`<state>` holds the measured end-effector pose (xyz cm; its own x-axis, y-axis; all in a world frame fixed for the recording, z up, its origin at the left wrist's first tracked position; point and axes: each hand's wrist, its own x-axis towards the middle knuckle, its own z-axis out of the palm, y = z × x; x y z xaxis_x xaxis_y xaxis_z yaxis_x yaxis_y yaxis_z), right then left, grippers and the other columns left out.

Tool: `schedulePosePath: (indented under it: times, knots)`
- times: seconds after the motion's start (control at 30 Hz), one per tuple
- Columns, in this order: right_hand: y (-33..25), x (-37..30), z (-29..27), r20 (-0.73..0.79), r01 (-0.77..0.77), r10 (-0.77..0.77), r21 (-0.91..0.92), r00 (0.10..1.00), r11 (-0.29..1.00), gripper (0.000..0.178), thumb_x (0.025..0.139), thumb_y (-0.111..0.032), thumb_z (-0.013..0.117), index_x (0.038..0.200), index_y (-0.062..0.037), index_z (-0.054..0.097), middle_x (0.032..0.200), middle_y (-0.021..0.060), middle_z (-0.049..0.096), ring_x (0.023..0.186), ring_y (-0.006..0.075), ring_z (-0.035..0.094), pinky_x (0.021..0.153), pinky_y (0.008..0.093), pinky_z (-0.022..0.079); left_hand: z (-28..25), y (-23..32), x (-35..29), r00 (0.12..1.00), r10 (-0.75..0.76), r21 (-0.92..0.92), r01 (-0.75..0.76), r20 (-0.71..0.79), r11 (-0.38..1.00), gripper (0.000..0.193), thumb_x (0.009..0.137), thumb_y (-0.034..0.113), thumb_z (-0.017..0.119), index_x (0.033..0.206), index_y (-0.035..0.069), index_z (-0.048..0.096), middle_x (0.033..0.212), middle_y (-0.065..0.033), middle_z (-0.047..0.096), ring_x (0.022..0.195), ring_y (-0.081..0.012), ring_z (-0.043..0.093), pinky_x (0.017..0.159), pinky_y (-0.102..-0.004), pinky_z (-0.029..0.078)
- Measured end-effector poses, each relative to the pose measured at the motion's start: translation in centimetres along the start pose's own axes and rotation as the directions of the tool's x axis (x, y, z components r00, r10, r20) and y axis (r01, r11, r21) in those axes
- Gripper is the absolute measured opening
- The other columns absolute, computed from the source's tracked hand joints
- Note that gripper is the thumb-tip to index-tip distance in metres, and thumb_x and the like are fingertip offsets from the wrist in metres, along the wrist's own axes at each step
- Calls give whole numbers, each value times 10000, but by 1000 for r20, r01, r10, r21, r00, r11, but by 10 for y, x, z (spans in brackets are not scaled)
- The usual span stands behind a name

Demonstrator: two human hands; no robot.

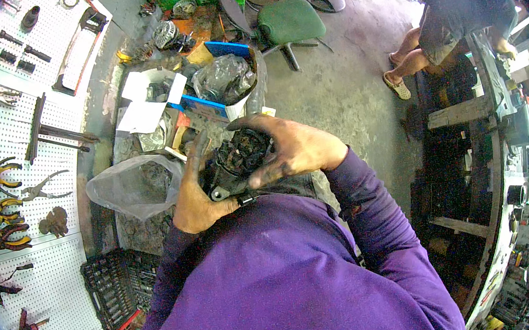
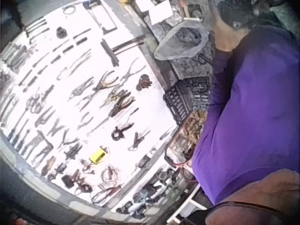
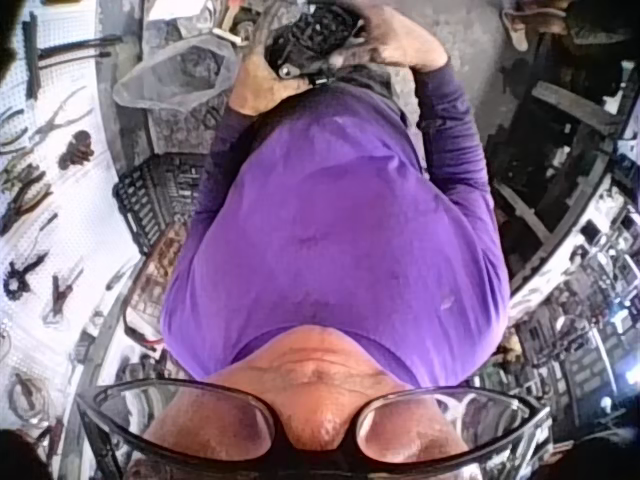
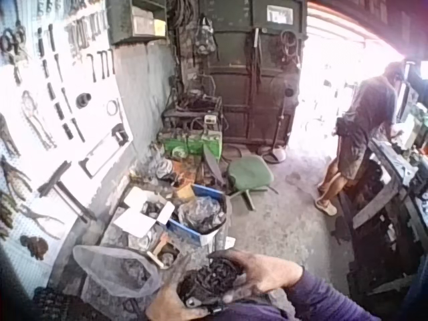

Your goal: The person holds a cylindrical metal housing and repeatedly inserts and removes a smaller cylindrical component with internal gears. They rotate the assembly to view different angles and compare it with another similar housing. The person continues to manipulate the parts without using tools.

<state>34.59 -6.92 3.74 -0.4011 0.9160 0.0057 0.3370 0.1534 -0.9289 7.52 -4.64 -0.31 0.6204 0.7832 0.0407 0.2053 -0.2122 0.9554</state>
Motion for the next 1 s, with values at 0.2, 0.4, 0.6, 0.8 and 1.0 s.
schedulePosePath:
  times: [0.2,0.4,0.6,0.8,1.0]
  knots:
    - [3,9,10,29,34,-30,-147,999,989,956,692,-444,965,1404,46,558,1335,228,636,1259,353,608,1106,434,469,-4,3,0,999,48,68,-48,-4,997,1351,591,161,949,1670,33,146,1513,-277,478,1343,-367,577,1154,-467,460]
    - [23,3,26,-36,-36,41,132,998,991,897,665,-285,995,1383,44,569,1267,162,682,1180,253,652,1058,384,508,-5,7,-1,999,-33,-81,36,41,996,1326,565,148,935,1667,46,205,1565,-238,475,1432,-329,504,1203,-439,393]
    - [28,-2,32,-66,-79,98,241,993,967,829,655,-151,982,1359,26,584,1219,77,679,1138,180,635,1055,348,501,-11,3,2,990,-50,-16,53,131,998,1300,583,134,914,1666,45,199,1580,-268,444,1419,-348,519,1191,-428,416]
    - [27,-5,11,-248,-71,146,289,958,955,847,665,-168,978,1375,56,574,1257,108,693,1142,174,641,1055,347,503,-18,-4,-6,981,-65,-45,75,182,996,1287,606,151,900,1675,68,188,1520,-259,520,1379,-342,560,1183,-424,424]
    - [31,-10,2,-210,-61,174,456,962,888,882,665,-156,952,1425,36,548,1286,103,680,1219,180,618,1114,344,459,-14,-10,-12,987,-81,-178,105,138,978,1310,629,215,941,1674,51,169,1448,-271,568,1377,-357,562,1178,-440,432]
